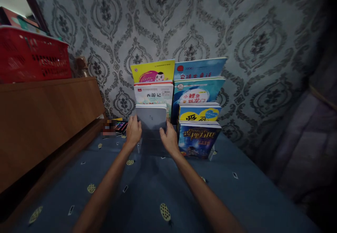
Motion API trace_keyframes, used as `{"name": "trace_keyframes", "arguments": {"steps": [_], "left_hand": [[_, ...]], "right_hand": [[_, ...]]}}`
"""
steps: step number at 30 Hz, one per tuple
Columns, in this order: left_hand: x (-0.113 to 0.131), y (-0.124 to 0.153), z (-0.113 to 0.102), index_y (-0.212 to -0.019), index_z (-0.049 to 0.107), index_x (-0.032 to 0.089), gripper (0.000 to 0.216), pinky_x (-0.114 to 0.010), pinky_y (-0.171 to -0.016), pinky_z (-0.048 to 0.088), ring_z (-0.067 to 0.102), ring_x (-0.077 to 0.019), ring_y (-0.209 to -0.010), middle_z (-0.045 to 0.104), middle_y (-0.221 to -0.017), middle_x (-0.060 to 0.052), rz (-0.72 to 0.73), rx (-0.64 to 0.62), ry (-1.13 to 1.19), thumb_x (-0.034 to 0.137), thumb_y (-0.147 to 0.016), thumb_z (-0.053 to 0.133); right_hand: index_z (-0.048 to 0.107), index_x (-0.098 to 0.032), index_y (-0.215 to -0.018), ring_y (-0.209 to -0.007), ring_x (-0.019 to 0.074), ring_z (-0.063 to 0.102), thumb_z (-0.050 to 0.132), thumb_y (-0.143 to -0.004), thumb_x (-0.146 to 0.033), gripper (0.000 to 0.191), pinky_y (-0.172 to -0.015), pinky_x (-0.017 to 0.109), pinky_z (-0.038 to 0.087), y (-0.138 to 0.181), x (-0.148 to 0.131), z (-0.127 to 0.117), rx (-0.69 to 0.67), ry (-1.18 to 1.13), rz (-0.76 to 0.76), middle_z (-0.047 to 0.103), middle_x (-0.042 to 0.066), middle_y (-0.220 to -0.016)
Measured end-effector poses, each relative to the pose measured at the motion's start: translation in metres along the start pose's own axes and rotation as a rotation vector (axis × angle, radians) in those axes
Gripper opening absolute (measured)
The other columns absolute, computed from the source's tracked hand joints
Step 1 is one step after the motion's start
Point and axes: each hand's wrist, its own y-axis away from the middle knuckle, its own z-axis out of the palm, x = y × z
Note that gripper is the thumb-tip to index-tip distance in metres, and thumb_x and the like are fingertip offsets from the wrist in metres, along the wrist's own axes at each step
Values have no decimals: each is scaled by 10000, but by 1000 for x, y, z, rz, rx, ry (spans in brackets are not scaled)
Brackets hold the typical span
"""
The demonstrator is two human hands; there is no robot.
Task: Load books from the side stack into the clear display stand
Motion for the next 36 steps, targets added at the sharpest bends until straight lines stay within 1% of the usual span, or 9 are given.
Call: {"name": "trace_keyframes", "arguments": {"steps": [7, 11, 16, 20, 24, 28, 31, 34, 36], "left_hand": [[0, 0, 1, -1267, 555, 145, 352, -466, -1009, 484, 581, -295, -1152, 605, -1146, -156, -4, -3, -3, 141, -941, 421], [-1, 0, 1, -1269, 552, 149, 358, -451, -1019, 479, 582, -288, -1155, 608, -1138, -143, 15, 13, 1, 135, -933, 430], [-5, 0, -4, -1253, 559, 156, 341, -436, -1026, 474, 581, -278, -1159, 604, -1149, -136, 28, -36, 14, 135, -933, 443], [-12, 1, -10, -1337, 513, 141, 418, -434, -1032, 471, 575, -281, -1181, 592, -1210, -155, 57, -61, 42, 140, -924, 444], [-25, 10, -17, -1383, 483, 148, 454, -430, -1026, 475, 594, -267, -1141, 595, -1203, -144, 59, -80, 50, 159, -931, 441], [-47, 37, -21, -1385, 486, 165, 457, -423, -1008, 486, 602, -254, -1109, 605, -1173, -130, 48, -144, 40, 165, -930, 443], [-68, 65, -24, -1378, 485, 159, 459, -405, -976, 506, 611, -247, -1090, 607, -1182, -133, 16, -234, -36, 148, -921, 440], [-92, 86, -27, -1369, 488, 156, 452, -402, -990, 499, 609, -251, -1106, 604, -1204, -139, -30, -340, -202, 140, -919, 449], [-107, 93, -31, -1333, 518, 150, 419, -416, -986, 496, 604, -271, -1110, 610, -1189, -148, -66, -384, -297, 149, -917, 467]], "right_hand": [[481, -75, -1453, -1327, 336, 542, 494, -863, -265, 620, -1108, 547, 435, 0, -2, 0, -14, 30, 22, 585, 216, -1419], [471, -99, -1464, -1351, 320, 522, 491, -862, -262, 625, -1125, 534, 421, 0, -3, 0, -13, 36, 17, 578, 198, -1435], [416, -68, -1494, -1347, 308, 526, 463, -870, -258, 654, -1114, 525, 439, 5, -5, -4, -30, 17, 27, 554, 205, -1459], [324, -66, -1542, -1399, 313, 464, 446, -900, -267, 683, -1130, 545, 414, 19, -7, -8, 4, 20, 30, 487, 214, -1514], [239, -100, -1584, -1444, 304, 398, 412, -947, -265, 680, -1152, 557, 388, 51, -14, -15, -5, 36, -2, 424, 205, -1560], [290, -188, -1582, -1478, 255, 365, 377, -977, -236, 612, -1189, 524, 357, 99, -24, -21, -176, 33, -77, 414, 143, -1582], [405, -207, -1531, -1450, 234, 418, 401, -968, -200, 563, -1174, 480, 398, 133, -29, -22, -422, -4, -133, 463, 135, -1553], [501, -192, -1463, -1406, 247, 481, 464, -945, -189, 520, -1133, 468, 452, 159, -36, -19, -675, -10, -162, 512, 152, -1515], [544, -175, -1422, -1394, 268, 496, 496, -930, -180, 495, -1128, 483, 453, 170, -43, -17, -780, 20, -191, 525, 165, -1503]]}}
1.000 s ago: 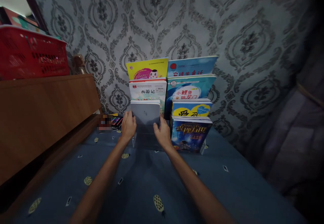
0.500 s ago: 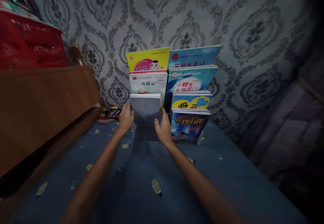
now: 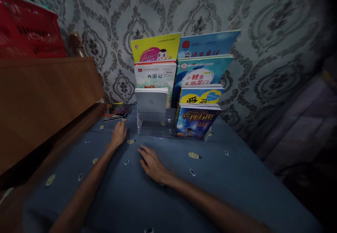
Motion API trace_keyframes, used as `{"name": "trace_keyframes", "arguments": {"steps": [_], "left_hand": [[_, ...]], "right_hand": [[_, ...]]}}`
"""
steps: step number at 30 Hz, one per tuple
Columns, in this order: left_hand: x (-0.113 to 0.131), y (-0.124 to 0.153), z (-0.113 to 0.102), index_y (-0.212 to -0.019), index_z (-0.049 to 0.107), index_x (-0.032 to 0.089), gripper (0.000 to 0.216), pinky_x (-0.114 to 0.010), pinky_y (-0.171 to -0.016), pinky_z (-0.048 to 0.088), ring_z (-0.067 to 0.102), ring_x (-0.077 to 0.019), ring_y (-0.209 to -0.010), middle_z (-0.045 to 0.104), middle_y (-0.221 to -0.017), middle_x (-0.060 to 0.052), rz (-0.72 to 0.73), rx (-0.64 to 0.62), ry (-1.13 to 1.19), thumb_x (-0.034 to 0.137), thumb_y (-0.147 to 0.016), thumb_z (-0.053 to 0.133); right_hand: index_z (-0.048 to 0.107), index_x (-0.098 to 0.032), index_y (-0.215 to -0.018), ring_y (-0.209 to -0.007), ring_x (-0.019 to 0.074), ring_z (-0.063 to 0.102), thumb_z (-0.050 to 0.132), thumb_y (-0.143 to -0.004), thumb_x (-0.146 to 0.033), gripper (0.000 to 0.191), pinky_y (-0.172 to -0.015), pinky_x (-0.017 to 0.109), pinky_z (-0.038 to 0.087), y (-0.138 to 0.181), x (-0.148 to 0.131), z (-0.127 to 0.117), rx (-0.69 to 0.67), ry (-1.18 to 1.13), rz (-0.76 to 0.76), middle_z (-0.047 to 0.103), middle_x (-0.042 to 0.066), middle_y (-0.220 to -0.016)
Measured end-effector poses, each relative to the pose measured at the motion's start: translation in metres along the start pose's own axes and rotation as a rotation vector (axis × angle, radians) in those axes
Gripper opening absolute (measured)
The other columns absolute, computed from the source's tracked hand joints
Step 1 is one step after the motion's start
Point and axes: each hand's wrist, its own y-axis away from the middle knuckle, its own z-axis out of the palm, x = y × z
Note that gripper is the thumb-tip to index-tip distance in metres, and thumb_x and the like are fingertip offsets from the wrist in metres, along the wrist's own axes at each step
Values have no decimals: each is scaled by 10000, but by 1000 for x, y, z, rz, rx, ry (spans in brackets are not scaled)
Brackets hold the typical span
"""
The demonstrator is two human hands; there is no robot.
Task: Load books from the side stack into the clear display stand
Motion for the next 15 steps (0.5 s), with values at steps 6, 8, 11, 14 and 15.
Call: {"name": "trace_keyframes", "arguments": {"steps": [6, 8, 11, 14, 15], "left_hand": [[-35, -12, 5, -1209, 588, 78, 317, -462, -964, 484, 594, -332, -1104, 613, -1168, -217, -119, -74, -162, 173, -929, 476], [-40, -24, 7, -1252, 566, 74, 350, -477, -967, 477, 564, -357, -1170, 588, -1241, -240, -129, -89, -211, 190, -931, 491], [-40, -50, 14, -1361, 494, 93, 436, -497, -1019, 444, 484, -370, -1302, 511, -1392, -253, -113, -96, -274, 221, -944, 496], [-35, -79, 24, -1428, 439, 82, 503, -505, -1112, 358, 383, -363, -1415, 438, -1495, -257, -82, -109, -332, 225, -949, 493], [-33, -88, 28, -1442, 428, 75, 521, -509, -1130, 333, 360, -365, -1434, 433, -1505, -260, -74, -116, -351, 228, -948, 493]], "right_hand": [[600, -145, -1366, -1402, 291, 491, 481, -939, -142, 444, -1162, 500, 410, 5, -22, 3, -81, 63, -120, 577, 181, -1455], [601, -134, -1368, -1401, 296, 493, 478, -944, -142, 441, -1162, 490, 413, 4, -25, -1, -101, 88, -122, 580, 185, -1451], [596, -116, -1370, -1400, 297, 492, 474, -940, -126, 446, -1163, 478, 409, 1, -29, -6, -156, 158, -117, 581, 192, -1447], [581, -110, -1384, -1415, 277, 471, 462, -970, -147, 432, -1177, 448, 388, -1, -32, -11, -193, 196, -101, 569, 186, -1461], [575, -99, -1389, -1422, 275, 461, 456, -981, -157, 429, -1183, 441, 380, -2, -33, -12, -207, 200, -93, 561, 189, -1468]]}}
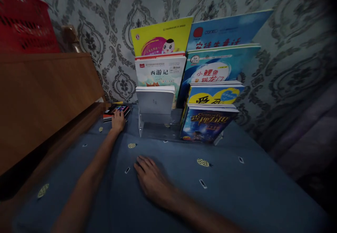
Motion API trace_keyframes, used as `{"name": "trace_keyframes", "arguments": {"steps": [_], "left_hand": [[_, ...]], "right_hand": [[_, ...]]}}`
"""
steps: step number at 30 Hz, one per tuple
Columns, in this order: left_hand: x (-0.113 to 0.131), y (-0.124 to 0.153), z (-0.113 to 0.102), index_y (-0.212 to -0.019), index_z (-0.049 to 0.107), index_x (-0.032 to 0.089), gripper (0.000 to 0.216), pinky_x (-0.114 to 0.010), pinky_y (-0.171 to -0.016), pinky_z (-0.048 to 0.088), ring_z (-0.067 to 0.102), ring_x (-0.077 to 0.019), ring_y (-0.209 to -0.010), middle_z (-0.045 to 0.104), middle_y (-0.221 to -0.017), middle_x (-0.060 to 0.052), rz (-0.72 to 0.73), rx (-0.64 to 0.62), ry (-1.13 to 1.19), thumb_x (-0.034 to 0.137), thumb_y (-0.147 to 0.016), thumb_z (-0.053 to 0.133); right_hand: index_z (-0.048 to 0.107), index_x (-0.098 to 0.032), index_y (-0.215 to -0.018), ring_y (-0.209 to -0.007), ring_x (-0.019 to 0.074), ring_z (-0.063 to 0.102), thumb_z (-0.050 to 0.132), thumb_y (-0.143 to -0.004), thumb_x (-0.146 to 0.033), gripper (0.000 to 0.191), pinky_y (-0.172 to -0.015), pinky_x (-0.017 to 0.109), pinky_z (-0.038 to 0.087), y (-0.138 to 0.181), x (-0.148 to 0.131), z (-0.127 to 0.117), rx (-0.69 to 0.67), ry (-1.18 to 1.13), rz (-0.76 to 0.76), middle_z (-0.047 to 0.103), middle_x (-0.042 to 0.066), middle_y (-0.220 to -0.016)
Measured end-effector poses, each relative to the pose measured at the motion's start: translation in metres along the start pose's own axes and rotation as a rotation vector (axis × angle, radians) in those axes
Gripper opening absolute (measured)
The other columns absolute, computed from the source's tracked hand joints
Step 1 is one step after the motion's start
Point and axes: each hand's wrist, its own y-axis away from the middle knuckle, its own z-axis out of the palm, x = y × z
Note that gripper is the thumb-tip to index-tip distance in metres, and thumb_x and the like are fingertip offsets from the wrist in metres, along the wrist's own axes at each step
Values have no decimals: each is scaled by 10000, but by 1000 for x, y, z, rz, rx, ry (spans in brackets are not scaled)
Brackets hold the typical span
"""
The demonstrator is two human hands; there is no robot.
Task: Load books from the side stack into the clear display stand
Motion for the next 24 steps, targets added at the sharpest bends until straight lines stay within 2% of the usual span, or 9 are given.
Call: {"name": "trace_keyframes", "arguments": {"steps": [2, 6, 12, 17, 24], "left_hand": [[6, -15, 5, -1454, 422, 55, 541, -528, -1132, 314, 372, -382, -1427, 472, -1473, -276, 8, -17, -38, 240, -950, 489], [10, -32, 12, -1404, 460, -22, 516, -535, -1061, 365, 503, -418, -1300, 568, -1327, -326, 1, -65, -109, 199, -939, 472], [-4, -28, 5, -1342, 511, -41, 441, -473, -1024, 431, 561, -378, -1245, 602, -1265, -320, 77, -111, -182, 90, -929, 433], [-24, 6, -11, -1339, 526, -15, 431, -449, -1034, 458, 563, -343, -1267, 613, -1282, -291, 167, -115, -224, 53, -947, 363], [-52, 90, -34, -1410, 506, 43, 523, -391, -1126, 416, 508, -286, -1374, 550, -1439, -233, 259, -136, -242, 4, -904, 382]], "right_hand": [[567, -69, -1394, -1430, 282, 448, 448, -991, -163, 431, -1187, 442, 373, -1, -1, -2, -29, -3, 7, 547, 203, -1476], [575, -48, -1380, -1430, 301, 445, 469, -976, -158, 431, -1186, 460, 373, -1, -1, -4, -44, -17, -2, 541, 220, -1475], [577, -59, -1375, -1423, 305, 453, 457, -980, -148, 423, -1177, 467, 384, 0, 0, -4, -20, -17, -10, 542, 214, -1476], [571, -80, -1388, -1425, 291, 453, 430, -994, -153, 424, -1183, 473, 375, -1, 1, -1, -21, -42, 2, 554, 205, -1469], [584, -92, -1376, -1407, 291, 476, 421, -1014, -199, 411, -1177, 467, 385, 0, 2, 3, -14, -35, 2, 559, 192, -1468]]}}
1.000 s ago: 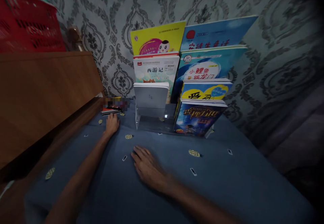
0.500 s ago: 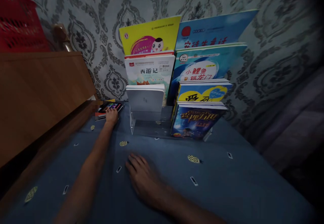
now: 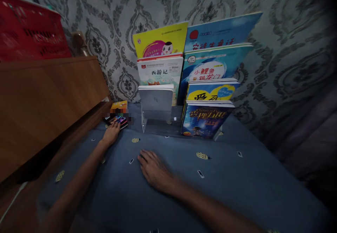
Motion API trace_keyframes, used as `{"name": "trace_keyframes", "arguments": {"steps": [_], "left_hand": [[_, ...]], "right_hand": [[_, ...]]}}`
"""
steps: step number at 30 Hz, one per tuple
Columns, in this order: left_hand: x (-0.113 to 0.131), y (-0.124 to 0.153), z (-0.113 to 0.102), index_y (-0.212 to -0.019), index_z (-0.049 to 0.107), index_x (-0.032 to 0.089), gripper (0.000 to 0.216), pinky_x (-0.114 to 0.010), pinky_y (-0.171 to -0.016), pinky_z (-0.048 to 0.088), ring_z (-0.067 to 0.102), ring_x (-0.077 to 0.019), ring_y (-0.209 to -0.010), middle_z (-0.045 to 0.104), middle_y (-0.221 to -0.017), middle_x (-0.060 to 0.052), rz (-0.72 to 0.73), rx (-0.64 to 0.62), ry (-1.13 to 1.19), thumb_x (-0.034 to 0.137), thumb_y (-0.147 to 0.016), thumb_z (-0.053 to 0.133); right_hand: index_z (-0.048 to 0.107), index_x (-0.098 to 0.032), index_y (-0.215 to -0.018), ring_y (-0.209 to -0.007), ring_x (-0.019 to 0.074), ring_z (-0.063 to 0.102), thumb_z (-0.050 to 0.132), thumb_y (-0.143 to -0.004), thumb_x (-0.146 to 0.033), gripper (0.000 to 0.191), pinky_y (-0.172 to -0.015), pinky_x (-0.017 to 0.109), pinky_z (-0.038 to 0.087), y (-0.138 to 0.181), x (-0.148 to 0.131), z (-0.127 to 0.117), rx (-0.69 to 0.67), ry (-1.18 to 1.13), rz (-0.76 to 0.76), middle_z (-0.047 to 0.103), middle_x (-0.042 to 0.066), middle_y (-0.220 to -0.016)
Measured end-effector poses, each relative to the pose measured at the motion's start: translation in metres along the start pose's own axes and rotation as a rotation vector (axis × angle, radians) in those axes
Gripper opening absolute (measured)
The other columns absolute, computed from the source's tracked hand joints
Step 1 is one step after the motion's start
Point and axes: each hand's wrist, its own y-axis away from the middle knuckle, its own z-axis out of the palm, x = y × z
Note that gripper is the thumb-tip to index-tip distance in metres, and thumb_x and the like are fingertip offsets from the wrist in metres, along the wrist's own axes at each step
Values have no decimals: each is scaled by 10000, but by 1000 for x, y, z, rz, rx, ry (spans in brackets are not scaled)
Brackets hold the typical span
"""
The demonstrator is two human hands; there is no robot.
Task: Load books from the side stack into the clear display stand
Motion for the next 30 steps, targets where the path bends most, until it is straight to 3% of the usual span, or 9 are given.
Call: {"name": "trace_keyframes", "arguments": {"steps": [11, 15, 19, 25, 30], "left_hand": [[23, 119, -37, -1430, 521, 85, 550, -387, -1082, 491, 533, -275, -1368, 559, -1455, -201, 104, -29, 11, 10, -900, 394], [56, 143, -48, -1433, 525, 110, 543, -397, -1072, 499, 542, -277, -1360, 563, -1452, -203, 169, -17, -31, 23, -907, 418], [107, 161, -58, -1432, 522, 81, 528, -455, -1038, 520, 561, -325, -1335, 569, -1425, -249, 252, 8, -59, 21, -919, 412], [175, 190, -79, -1493, 429, 62, 533, -526, -1054, 495, 518, -361, -1371, 557, -1423, -275, 538, 182, 67, 89, -961, 415], [180, 186, -104, -1530, 374, 149, 588, -444, -1191, 378, 384, -283, -1477, 488, -1536, -142, 917, 133, 275, 114, -954, 488]], "right_hand": [[654, -143, -1284, -1230, 247, 625, 491, -981, -166, 345, -1111, 452, 458, 3, 9, 8, 133, -118, -10, 692, 157, -1276], [618, -199, -1335, -1272, 230, 598, 454, -999, -211, 373, -1111, 456, 470, 11, 16, 10, 279, -187, 36, 662, 133, -1336], [618, -185, -1332, -1305, 252, 567, 422, -1003, -227, 385, -1117, 498, 455, 23, 21, 3, 370, -209, 66, 608, 152, -1408], [661, -186, -1277, -1248, 260, 608, 407, -1002, -237, 377, -1094, 503, 469, 56, 37, -31, 292, -197, 65, 654, 146, -1345], [667, -198, -1268, -1254, 269, 610, 429, -998, -262, 365, -1074, 504, 496, 89, 54, -51, 211, -135, 120, 660, 132, -1342]]}}
